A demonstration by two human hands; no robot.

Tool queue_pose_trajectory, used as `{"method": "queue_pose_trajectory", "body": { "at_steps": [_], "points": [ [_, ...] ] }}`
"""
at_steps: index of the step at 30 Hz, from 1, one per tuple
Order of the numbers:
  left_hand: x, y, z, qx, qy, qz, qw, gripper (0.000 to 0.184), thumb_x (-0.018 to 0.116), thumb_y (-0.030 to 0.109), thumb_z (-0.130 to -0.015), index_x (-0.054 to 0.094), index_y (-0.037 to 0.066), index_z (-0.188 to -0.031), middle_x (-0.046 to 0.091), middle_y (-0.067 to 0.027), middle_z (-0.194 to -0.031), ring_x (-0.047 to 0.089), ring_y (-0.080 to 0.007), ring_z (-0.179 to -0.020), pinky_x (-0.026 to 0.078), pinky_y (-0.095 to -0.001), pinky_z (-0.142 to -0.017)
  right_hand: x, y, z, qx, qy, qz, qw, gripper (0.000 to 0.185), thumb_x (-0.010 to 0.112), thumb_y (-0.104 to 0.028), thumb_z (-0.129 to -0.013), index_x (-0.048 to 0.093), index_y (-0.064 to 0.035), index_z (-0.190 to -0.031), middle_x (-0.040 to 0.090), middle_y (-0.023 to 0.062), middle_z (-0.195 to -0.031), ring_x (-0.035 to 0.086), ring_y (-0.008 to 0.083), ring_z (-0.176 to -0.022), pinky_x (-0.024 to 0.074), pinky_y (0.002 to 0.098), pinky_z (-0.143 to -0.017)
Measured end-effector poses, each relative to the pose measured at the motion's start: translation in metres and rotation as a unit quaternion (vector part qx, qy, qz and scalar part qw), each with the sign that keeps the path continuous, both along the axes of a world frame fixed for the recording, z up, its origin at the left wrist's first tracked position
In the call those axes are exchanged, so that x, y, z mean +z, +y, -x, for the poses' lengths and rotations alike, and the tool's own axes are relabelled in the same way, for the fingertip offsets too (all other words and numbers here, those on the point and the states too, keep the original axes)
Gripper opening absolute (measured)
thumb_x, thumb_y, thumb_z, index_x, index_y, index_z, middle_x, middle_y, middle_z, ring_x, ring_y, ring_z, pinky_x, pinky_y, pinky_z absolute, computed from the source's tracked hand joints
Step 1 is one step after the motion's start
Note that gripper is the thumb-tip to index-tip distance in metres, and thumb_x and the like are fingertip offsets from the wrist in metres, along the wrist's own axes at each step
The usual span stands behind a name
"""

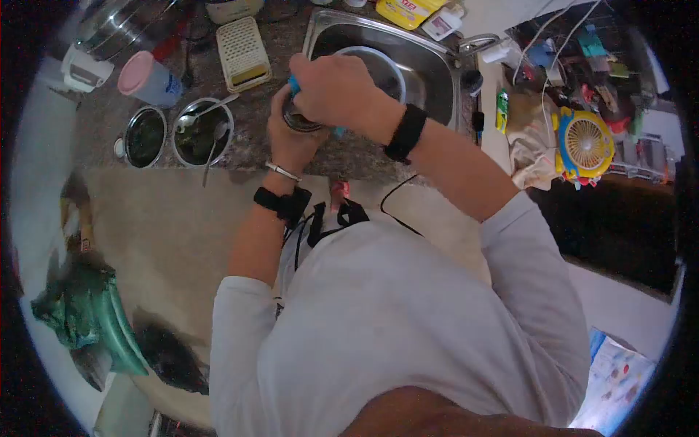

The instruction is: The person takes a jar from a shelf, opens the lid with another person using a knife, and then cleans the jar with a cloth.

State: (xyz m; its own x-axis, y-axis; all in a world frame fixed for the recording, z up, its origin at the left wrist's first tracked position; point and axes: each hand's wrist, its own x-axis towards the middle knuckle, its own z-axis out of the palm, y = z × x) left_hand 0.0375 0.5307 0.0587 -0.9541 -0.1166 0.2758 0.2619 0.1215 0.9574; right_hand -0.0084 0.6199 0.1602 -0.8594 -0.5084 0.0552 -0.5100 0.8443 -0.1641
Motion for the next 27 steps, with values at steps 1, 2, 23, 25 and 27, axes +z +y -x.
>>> {"method": "queue_pose_trajectory", "body": {
  "at_steps": [1,2,23,25,27],
  "points": [
    [-0.003,0.003,0.0,0.023,0.012,-0.006,1.0,0.07,0.074,0.008,-0.051,0.039,0.006,-0.111,0.053,-0.0118,-0.099,0.053,-0.0208,-0.089,0.043,-0.0303,-0.076,0.0,0.002,-0.005,-0.004,0.0,-0.003,1.0,0.024,0.051,-0.018,-0.064,0.047,-0.0015,-0.08,0.055,0.0179,-0.061,0.056,0.0333,-0.061,0.0445,0.0417,-0.054],
    [-0.007,0.005,0.0,0.046,0.024,-0.011,0.999,0.069,0.074,0.008,-0.051,0.039,0.006,-0.111,0.053,-0.0117,-0.099,0.054,-0.0209,-0.089,0.044,-0.03,-0.075,0.0,0.003,-0.01,-0.06,-0.017,0.029,0.998,0.024,0.051,-0.019,-0.064,0.046,-0.0004,-0.079,0.055,0.0185,-0.062,0.056,0.0342,-0.063,0.0445,0.042,-0.055],
    [0.054,-0.04,0.011,-0.069,-0.054,0.265,0.96,0.082,0.076,0.031,-0.046,0.037,0.007,-0.113,0.053,-0.0141,-0.097,0.052,-0.0294,-0.09,0.043,-0.0355,-0.072,-0.002,0.003,0.024,0.219,0.043,-0.005,0.975,0.03,0.051,-0.016,-0.067,0.045,-0.0091,-0.096,0.056,0.0131,-0.066,0.056,0.0303,-0.06,0.0432,0.0394,-0.051],
    [0.045,-0.035,0.006,-0.027,-0.025,0.274,0.961,0.082,0.076,0.031,-0.045,0.037,0.007,-0.113,0.053,-0.0136,-0.098,0.052,-0.0292,-0.09,0.044,-0.0356,-0.073,-0.007,0.001,0.018,0.2,0.047,-0.006,0.979,0.028,0.051,-0.017,-0.068,0.045,-0.0078,-0.093,0.056,0.0139,-0.065,0.056,0.0304,-0.061,0.0434,0.0392,-0.05],
    [0.039,-0.033,0.003,0.012,0.009,0.283,0.959,0.082,0.076,0.03,-0.045,0.037,0.007,-0.113,0.053,-0.0132,-0.099,0.052,-0.0291,-0.09,0.044,-0.0357,-0.073,-0.008,-0.001,0.01,0.104,0.029,-0.012,0.994,0.023,0.05,-0.018,-0.068,0.045,-0.0041,-0.087,0.056,0.016,-0.064,0.056,0.0317,-0.062,0.0439,0.0407,-0.052]
  ]
}}
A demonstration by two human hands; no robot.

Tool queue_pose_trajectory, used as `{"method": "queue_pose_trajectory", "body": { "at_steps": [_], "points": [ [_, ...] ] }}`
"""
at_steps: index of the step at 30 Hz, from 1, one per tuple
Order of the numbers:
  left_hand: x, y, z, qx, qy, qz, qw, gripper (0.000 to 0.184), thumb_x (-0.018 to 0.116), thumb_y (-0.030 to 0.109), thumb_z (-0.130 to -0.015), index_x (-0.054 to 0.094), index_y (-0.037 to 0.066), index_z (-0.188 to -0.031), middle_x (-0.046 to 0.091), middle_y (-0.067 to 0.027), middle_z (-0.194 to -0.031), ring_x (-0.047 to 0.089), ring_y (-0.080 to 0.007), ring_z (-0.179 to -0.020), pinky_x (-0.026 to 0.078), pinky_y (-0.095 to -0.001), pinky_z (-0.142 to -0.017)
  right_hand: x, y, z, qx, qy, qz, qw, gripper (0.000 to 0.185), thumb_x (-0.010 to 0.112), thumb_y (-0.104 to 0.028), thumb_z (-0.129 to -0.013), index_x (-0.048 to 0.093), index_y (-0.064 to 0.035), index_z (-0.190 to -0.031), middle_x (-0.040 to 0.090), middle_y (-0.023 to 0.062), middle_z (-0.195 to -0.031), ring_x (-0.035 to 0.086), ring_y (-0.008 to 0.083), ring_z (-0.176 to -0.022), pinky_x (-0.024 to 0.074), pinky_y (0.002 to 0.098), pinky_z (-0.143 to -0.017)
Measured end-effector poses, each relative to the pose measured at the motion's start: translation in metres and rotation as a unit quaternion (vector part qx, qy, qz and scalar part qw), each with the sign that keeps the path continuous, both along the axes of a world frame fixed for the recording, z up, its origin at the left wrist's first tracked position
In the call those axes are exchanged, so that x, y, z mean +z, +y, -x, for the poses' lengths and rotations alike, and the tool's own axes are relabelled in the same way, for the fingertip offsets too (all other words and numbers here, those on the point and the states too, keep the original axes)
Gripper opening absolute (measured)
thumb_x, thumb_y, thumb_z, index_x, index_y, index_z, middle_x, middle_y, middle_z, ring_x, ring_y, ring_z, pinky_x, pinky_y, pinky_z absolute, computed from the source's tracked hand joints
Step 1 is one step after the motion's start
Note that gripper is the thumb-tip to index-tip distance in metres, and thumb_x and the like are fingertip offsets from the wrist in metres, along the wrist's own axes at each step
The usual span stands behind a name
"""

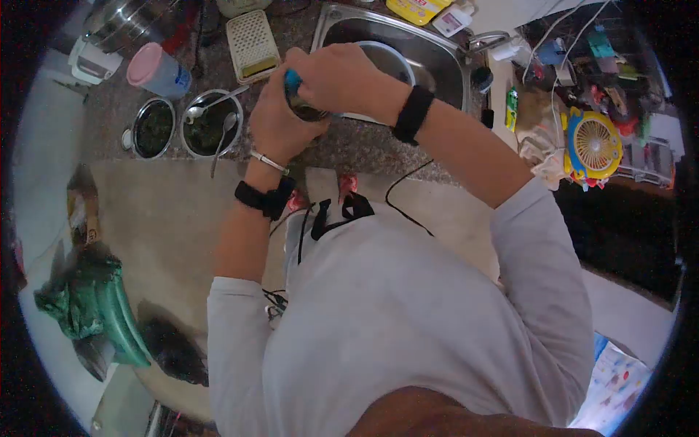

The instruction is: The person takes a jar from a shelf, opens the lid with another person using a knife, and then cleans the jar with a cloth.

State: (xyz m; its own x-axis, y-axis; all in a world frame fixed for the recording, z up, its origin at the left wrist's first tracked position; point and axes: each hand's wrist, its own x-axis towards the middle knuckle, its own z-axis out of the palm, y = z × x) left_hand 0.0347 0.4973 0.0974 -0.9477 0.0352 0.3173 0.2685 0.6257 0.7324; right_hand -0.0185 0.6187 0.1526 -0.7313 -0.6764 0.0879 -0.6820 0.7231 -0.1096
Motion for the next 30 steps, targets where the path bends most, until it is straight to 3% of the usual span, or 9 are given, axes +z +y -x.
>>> {"method": "queue_pose_trajectory", "body": {
  "at_steps": [9,13,16,19,21,25,27,28,30],
  "points": [
    [0.001,0.028,-0.014,0.104,0.006,0.014,0.994,0.083,0.076,0.027,-0.045,0.036,0.01,-0.115,0.054,-0.0109,-0.098,0.054,-0.027,-0.087,0.044,-0.0354,-0.071,0.006,0.001,-0.029,-0.266,-0.092,0.112,0.953,0.023,0.049,-0.02,-0.068,0.046,0.0008,-0.077,0.056,0.0218,-0.07,0.055,0.0382,-0.069,0.0443,0.0438,-0.062],
    [-0.004,0.036,-0.018,0.144,0.017,-0.036,0.989,0.078,0.074,0.023,-0.048,0.036,0.008,-0.114,0.055,-0.0099,-0.097,0.054,-0.0263,-0.087,0.045,-0.0346,-0.071,0.019,0.002,-0.034,-0.277,-0.152,0.118,0.941,0.024,0.048,-0.019,-0.068,0.048,0.0029,-0.078,0.055,0.0244,-0.073,0.054,0.0406,-0.073,0.0434,0.0437,-0.067],
    [-0.011,0.038,-0.022,0.166,0.029,-0.033,0.985,0.072,0.071,0.02,-0.052,0.037,0.007,-0.113,0.055,-0.0098,-0.097,0.054,-0.0264,-0.087,0.045,-0.0344,-0.071,0.024,0.002,-0.035,-0.296,-0.166,0.096,0.936,0.028,0.048,-0.02,-0.069,0.055,0.0068,-0.069,0.057,0.0236,-0.076,0.057,0.0357,-0.07,0.0471,0.0409,-0.061],
    [-0.007,0.038,-0.027,0.173,0.041,-0.016,0.984,0.065,0.068,0.017,-0.055,0.038,0.006,-0.112,0.054,-0.0101,-0.099,0.053,-0.0271,-0.088,0.044,-0.0348,-0.071,0.022,0.009,-0.037,-0.258,-0.209,0.09,0.939,0.028,0.049,-0.018,-0.067,0.051,0.0055,-0.082,0.054,0.024,-0.073,0.054,0.0388,-0.075,0.0425,0.0415,-0.068],
    [-0.005,0.036,-0.029,0.176,0.052,-0.009,0.983,0.062,0.067,0.015,-0.057,0.039,0.006,-0.112,0.054,-0.0104,-0.099,0.053,-0.0275,-0.088,0.044,-0.0351,-0.072,0.003,0.016,-0.033,-0.254,-0.196,0.171,0.932,0.025,0.05,-0.016,-0.067,0.05,0.0051,-0.08,0.054,0.0183,-0.071,0.055,0.031,-0.069,0.0431,0.0373,-0.064],
    [-0.004,0.033,-0.025,0.182,0.009,-0.025,0.983,0.064,0.068,0.016,-0.057,0.038,0.005,-0.112,0.052,-0.0123,-0.101,0.052,-0.0292,-0.09,0.042,-0.0359,-0.074,0.003,0.044,-0.037,-0.21,-0.296,0.204,0.909,0.02,0.045,-0.013,-0.068,0.054,0.0049,-0.07,0.056,0.0169,-0.07,0.057,0.0284,-0.066,0.0459,0.0355,-0.059],
    [-0.004,0.033,-0.026,0.172,0.005,-0.029,0.985,0.066,0.069,0.017,-0.057,0.037,0.004,-0.113,0.051,-0.0131,-0.102,0.051,-0.0299,-0.091,0.042,-0.0359,-0.075,-0.012,0.066,-0.038,-0.202,-0.398,0.388,0.807,0.02,0.048,-0.011,-0.066,0.051,0.0001,-0.082,0.054,0.0048,-0.073,0.054,0.0123,-0.066,0.0433,0.025,-0.057],
    [-0.003,0.033,-0.029,0.158,0.009,-0.042,0.986,0.067,0.069,0.017,-0.057,0.036,0.003,-0.113,0.049,-0.0143,-0.104,0.049,-0.0306,-0.093,0.041,-0.0356,-0.076,-0.012,0.073,-0.039,-0.196,-0.398,0.389,0.807,0.02,0.048,-0.011,-0.066,0.051,0.0001,-0.082,0.054,0.0048,-0.073,0.054,0.0123,-0.066,0.0433,0.025,-0.057],
    [-0.001,0.033,-0.032,0.144,0.015,-0.052,0.988,0.068,0.07,0.017,-0.057,0.035,0.002,-0.114,0.047,-0.0156,-0.106,0.048,-0.0313,-0.095,0.04,-0.0353,-0.078,-0.013,0.089,-0.042,-0.199,-0.502,0.581,0.608,0.021,0.048,-0.009,-0.065,0.051,-0.0017,-0.085,0.054,0.0035,-0.073,0.055,0.0119,-0.067,0.0457,0.0241,-0.06]
  ]
}}
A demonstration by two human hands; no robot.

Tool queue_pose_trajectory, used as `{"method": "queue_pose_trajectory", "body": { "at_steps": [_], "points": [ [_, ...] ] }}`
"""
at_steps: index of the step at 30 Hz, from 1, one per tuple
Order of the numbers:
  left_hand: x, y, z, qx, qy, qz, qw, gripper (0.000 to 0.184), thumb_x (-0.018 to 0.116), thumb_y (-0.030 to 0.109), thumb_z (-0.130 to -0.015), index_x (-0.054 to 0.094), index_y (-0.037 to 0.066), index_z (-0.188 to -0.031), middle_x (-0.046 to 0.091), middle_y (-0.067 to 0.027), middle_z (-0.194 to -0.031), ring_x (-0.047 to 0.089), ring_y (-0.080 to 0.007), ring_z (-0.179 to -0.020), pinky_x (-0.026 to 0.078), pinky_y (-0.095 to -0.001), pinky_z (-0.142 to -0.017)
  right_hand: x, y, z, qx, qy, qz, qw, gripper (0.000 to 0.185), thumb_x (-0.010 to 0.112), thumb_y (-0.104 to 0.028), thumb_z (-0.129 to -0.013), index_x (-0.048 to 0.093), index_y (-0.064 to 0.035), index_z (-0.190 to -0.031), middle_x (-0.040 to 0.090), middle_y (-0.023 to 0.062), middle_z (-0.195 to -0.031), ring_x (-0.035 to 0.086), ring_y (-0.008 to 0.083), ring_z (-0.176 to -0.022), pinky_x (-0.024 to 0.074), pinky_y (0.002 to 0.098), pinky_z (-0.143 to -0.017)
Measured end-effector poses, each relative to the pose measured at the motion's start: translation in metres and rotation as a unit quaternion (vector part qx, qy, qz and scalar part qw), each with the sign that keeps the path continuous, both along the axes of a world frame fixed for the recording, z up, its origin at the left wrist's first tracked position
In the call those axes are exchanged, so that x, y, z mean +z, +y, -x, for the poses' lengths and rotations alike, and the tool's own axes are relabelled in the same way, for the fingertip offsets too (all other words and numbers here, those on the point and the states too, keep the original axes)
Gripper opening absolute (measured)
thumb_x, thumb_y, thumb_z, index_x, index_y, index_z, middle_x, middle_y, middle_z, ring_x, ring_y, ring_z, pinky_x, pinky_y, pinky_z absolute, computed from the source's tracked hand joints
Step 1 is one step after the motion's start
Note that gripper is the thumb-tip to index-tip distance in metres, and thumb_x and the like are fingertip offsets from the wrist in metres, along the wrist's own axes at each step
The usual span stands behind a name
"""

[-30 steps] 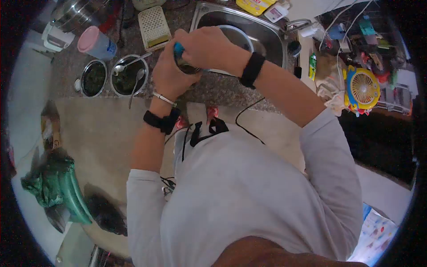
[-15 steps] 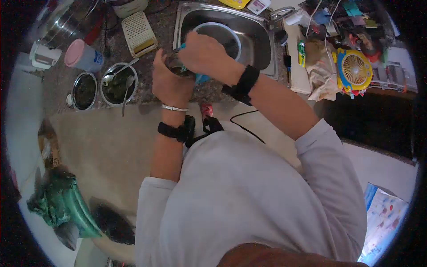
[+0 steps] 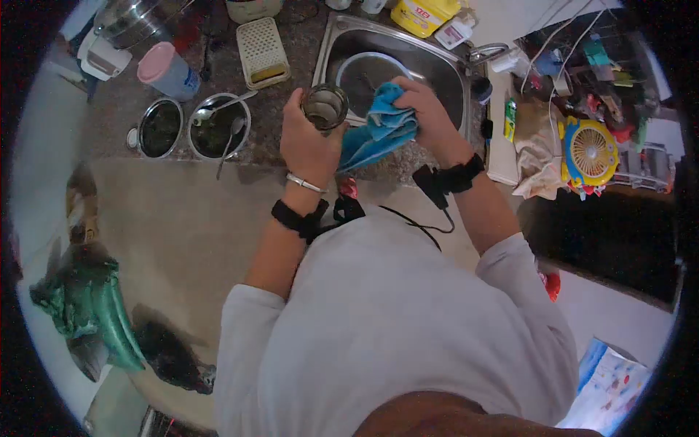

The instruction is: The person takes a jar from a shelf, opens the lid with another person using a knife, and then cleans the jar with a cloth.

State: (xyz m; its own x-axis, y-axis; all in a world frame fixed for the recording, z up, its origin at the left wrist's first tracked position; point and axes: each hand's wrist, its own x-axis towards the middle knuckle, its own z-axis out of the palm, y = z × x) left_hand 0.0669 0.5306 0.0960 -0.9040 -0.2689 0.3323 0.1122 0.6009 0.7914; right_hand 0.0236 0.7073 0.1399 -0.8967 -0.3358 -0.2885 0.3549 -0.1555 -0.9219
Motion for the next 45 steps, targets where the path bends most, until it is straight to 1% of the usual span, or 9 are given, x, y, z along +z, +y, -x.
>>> {"method": "queue_pose_trajectory", "body": {
  "at_steps": [8,17,21,27,32,36,38,41,45],
  "points": [
    [-0.013,-0.009,0.0,-0.087,-0.035,-0.127,0.987,0.068,0.07,0.014,-0.058,0.034,0.001,-0.115,0.044,-0.0165,-0.108,0.046,-0.0279,-0.099,0.037,-0.0327,-0.084,-0.028,0.013,-0.005,-0.025,-0.051,0.131,0.99,0.027,0.051,-0.008,-0.069,0.047,-0.0031,-0.095,0.055,0.0067,-0.085,0.057,0.0167,-0.073,0.048,0.0283,-0.067],
    [-0.017,-0.019,0.004,-0.077,-0.035,-0.068,0.994,0.074,0.073,0.016,-0.053,0.035,0.003,-0.115,0.047,-0.014,-0.106,0.05,-0.0232,-0.09,0.041,-0.0295,-0.074,-0.034,0.016,-0.002,-0.042,-0.068,0.159,0.984,0.028,0.052,-0.003,-0.068,0.049,-0.0048,-0.096,0.056,0.0066,-0.081,0.057,0.0164,-0.071,0.0482,0.028,-0.065],
    [-0.017,-0.026,0.0,-0.06,-0.015,-0.017,0.998,0.075,0.074,0.016,-0.052,0.035,0.004,-0.115,0.048,-0.0117,-0.101,0.049,-0.0202,-0.083,0.041,-0.0283,-0.07,-0.041,0.018,0.0,-0.028,0.024,0.056,0.998,0.037,0.049,0.0,-0.067,0.046,-0.0027,-0.104,0.053,0.0064,-0.087,0.053,0.0139,-0.079,0.0449,0.0263,-0.072],
    [-0.033,-0.032,-0.005,-0.08,-0.064,-0.115,0.988,0.074,0.074,0.014,-0.052,0.036,0.005,-0.115,0.048,-0.0075,-0.092,0.048,-0.0167,-0.079,0.041,-0.0277,-0.068,-0.046,0.022,0.003,-0.008,0.017,0.007,1.0,0.034,0.046,0.002,-0.071,0.048,-0.0031,-0.105,0.051,0.0058,-0.088,0.052,0.0137,-0.08,0.0449,0.0266,-0.073],
    [-0.016,-0.033,-0.013,-0.051,-0.006,-0.114,0.992,0.058,0.071,0.009,-0.057,0.043,0.005,-0.108,0.051,-0.0046,-0.082,0.049,-0.014,-0.073,0.04,-0.0267,-0.065,-0.04,0.017,0.006,-0.052,0.018,-0.043,0.998,0.03,0.048,-0.003,-0.075,0.049,-0.0032,-0.106,0.052,0.0039,-0.085,0.052,0.0123,-0.076,0.0458,0.0265,-0.069],
    [0.002,-0.038,-0.029,-0.029,0.051,-0.032,0.998,0.048,0.07,0.007,-0.058,0.048,0.005,-0.101,0.052,-0.0046,-0.074,0.049,-0.0137,-0.067,0.041,-0.0254,-0.059,-0.038,0.02,0.007,-0.055,-0.02,0.045,0.997,0.027,0.049,-0.008,-0.078,0.05,-0.0037,-0.105,0.055,0.0039,-0.083,0.054,0.0115,-0.072,0.0462,0.0242,-0.065],
    [0.016,-0.036,-0.033,-0.153,0.091,0.013,0.984,0.04,0.068,0.005,-0.059,0.051,0.005,-0.096,0.052,-0.0061,-0.071,0.05,-0.0154,-0.06,0.041,-0.0251,-0.053,-0.029,0.02,0.005,-0.055,-0.044,0.072,0.995,0.027,0.051,-0.01,-0.078,0.051,-0.0035,-0.104,0.057,0.0044,-0.082,0.055,0.0113,-0.071,0.0459,0.0228,-0.063],
    [0.042,-0.007,-0.033,-0.231,0.032,0.011,0.972,0.035,0.066,0.005,-0.062,0.052,0.004,-0.094,0.053,-0.0079,-0.072,0.051,-0.0175,-0.056,0.042,-0.0257,-0.051,-0.021,0.015,0.0,-0.026,-0.099,0.101,0.99,0.025,0.051,-0.012,-0.079,0.05,-0.0037,-0.103,0.057,0.0048,-0.083,0.056,0.0123,-0.072,0.0471,0.0241,-0.065],
    [0.055,0.024,-0.027,-0.205,-0.041,0.002,0.978,0.028,0.064,0.005,-0.065,0.054,0.003,-0.091,0.053,-0.0079,-0.073,0.052,-0.0181,-0.056,0.044,-0.0262,-0.052,-0.021,0.01,-0.007,0.028,-0.101,0.136,0.985,0.026,0.051,-0.013,-0.08,0.049,-0.0036,-0.104,0.056,0.0057,-0.087,0.056,0.013,-0.075,0.0477,0.0257,-0.066]
  ]
}}
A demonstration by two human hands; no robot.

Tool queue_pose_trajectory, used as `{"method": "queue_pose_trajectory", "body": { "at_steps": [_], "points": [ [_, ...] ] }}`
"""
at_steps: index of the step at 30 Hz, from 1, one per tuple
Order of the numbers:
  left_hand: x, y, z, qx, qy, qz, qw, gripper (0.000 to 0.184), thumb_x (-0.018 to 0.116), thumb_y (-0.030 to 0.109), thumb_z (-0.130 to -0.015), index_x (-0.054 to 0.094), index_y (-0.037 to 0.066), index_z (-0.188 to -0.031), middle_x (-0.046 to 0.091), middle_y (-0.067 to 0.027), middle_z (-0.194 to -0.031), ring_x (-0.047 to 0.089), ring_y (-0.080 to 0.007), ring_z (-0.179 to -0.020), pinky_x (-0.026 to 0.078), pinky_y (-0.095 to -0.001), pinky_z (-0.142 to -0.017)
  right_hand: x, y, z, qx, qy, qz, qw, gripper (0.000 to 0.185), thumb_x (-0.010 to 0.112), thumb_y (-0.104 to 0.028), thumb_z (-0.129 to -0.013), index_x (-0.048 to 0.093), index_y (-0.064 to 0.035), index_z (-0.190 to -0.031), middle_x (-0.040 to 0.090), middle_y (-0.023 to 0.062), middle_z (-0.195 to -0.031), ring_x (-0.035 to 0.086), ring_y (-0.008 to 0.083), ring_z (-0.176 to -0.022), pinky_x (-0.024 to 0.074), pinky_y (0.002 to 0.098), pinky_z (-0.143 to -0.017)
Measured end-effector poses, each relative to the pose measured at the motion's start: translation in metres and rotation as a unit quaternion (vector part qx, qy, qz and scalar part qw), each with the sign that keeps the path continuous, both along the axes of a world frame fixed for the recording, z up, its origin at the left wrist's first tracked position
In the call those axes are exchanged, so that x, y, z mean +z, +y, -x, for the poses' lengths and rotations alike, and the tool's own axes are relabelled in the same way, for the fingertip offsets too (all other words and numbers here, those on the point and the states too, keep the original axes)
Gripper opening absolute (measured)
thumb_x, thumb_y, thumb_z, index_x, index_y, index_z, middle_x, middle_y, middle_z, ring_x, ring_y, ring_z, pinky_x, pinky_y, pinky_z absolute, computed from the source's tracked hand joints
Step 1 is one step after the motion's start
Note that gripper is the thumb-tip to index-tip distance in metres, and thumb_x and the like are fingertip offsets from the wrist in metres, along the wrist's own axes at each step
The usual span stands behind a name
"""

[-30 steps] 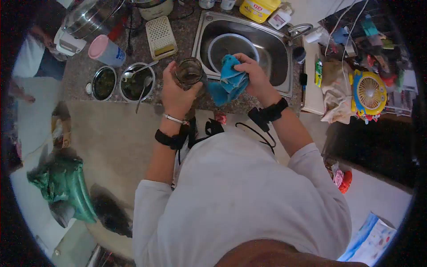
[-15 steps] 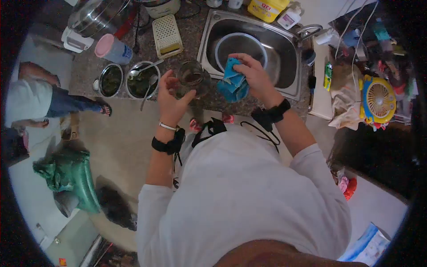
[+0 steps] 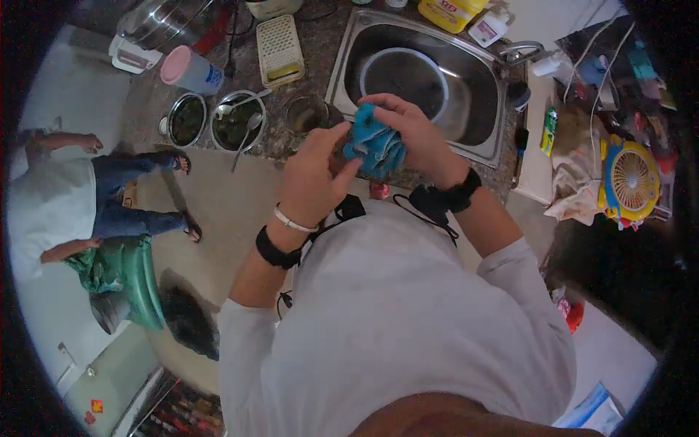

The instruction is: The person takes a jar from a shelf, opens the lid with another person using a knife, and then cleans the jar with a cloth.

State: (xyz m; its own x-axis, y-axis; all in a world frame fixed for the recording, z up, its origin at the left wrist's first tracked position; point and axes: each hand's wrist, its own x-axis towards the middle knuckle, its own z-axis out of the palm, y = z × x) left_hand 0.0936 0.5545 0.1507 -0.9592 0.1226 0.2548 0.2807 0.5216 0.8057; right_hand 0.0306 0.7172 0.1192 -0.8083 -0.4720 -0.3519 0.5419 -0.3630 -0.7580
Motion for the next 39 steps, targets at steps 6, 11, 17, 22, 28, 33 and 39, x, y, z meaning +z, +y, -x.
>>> {"method": "queue_pose_trajectory", "body": {
  "at_steps": [6,11,17,22,28,33,39],
  "points": [
    [-0.029,0.0,0.001,0.041,-0.066,-0.093,0.993,0.02,0.057,0.006,-0.073,0.052,0.001,-0.092,0.055,-0.0056,-0.074,0.052,-0.0106,-0.06,0.042,-0.0224,-0.054,-0.004,0.008,-0.008,0.099,0.24,-0.125,0.957,0.045,0.058,-0.017,-0.074,0.041,-0.0025,-0.113,0.05,0.0053,-0.1,0.049,0.0118,-0.09,0.0418,0.0248,-0.076],
    [-0.012,-0.004,0.001,-0.006,-0.234,-0.265,0.935,0.011,0.05,0.006,-0.079,0.051,0.0,-0.088,0.053,-0.0005,-0.075,0.048,-0.0047,-0.068,0.04,-0.0197,-0.059,0.0,0.002,-0.021,0.128,0.326,-0.159,0.923,0.051,0.068,-0.024,-0.064,0.048,-0.004,-0.107,0.053,0.0066,-0.094,0.048,0.0154,-0.092,0.0371,0.029,-0.082],
    [-0.03,-0.01,-0.012,-0.012,-0.25,-0.227,0.941,0.01,0.052,0.005,-0.077,0.051,0.002,-0.087,0.053,-0.001,-0.076,0.049,-0.0053,-0.068,0.04,-0.0193,-0.061,-0.018,0.0,-0.022,0.196,0.28,-0.167,0.925,0.026,0.062,-0.015,-0.068,0.056,-0.0036,-0.091,0.056,0.006,-0.081,0.052,0.0139,-0.077,0.0419,0.0271,-0.069],
    [-0.041,-0.034,-0.023,0.148,-0.145,-0.176,0.962,0.024,0.06,0.004,-0.071,0.051,0.003,-0.094,0.054,-0.0028,-0.083,0.051,-0.0102,-0.075,0.042,-0.0234,-0.069,-0.014,0.008,-0.012,0.124,0.282,-0.226,0.924,0.013,0.055,-0.006,-0.072,0.057,-0.002,-0.084,0.055,0.0025,-0.076,0.05,0.0093,-0.073,0.0409,0.0236,-0.068],
    [-0.052,-0.045,-0.003,0.215,-0.048,-0.055,0.974,0.053,0.069,0.016,-0.061,0.044,0.005,-0.107,0.051,-0.0062,-0.085,0.049,-0.0159,-0.08,0.04,-0.0281,-0.07,-0.011,0.015,0.043,0.108,0.44,-0.283,0.845,0.016,0.057,-0.005,-0.069,0.057,-0.0032,-0.085,0.058,0.0051,-0.077,0.053,0.0127,-0.073,0.0415,0.0252,-0.067],
    [-0.055,-0.034,0.014,0.196,-0.068,-0.02,0.978,0.068,0.072,0.021,-0.058,0.038,0.004,-0.114,0.052,-0.011,-0.091,0.05,-0.0203,-0.082,0.041,-0.0295,-0.072,-0.013,-0.008,0.082,0.097,0.622,-0.299,0.717,0.018,0.058,-0.004,-0.067,0.057,-0.0034,-0.084,0.058,0.0106,-0.079,0.056,0.0237,-0.074,0.0423,0.0287,-0.067],
    [-0.049,-0.028,0.022,0.144,-0.081,-0.058,0.985,0.07,0.073,0.024,-0.058,0.036,0.004,-0.115,0.052,-0.0129,-0.102,0.053,-0.0217,-0.09,0.043,-0.0317,-0.074,-0.001,-0.065,0.101,0.101,0.613,-0.337,0.707,0.02,0.06,-0.01,-0.065,0.057,-0.002,-0.083,0.058,0.0121,-0.079,0.055,0.0247,-0.074,0.0422,0.0285,-0.066]
  ]
}}
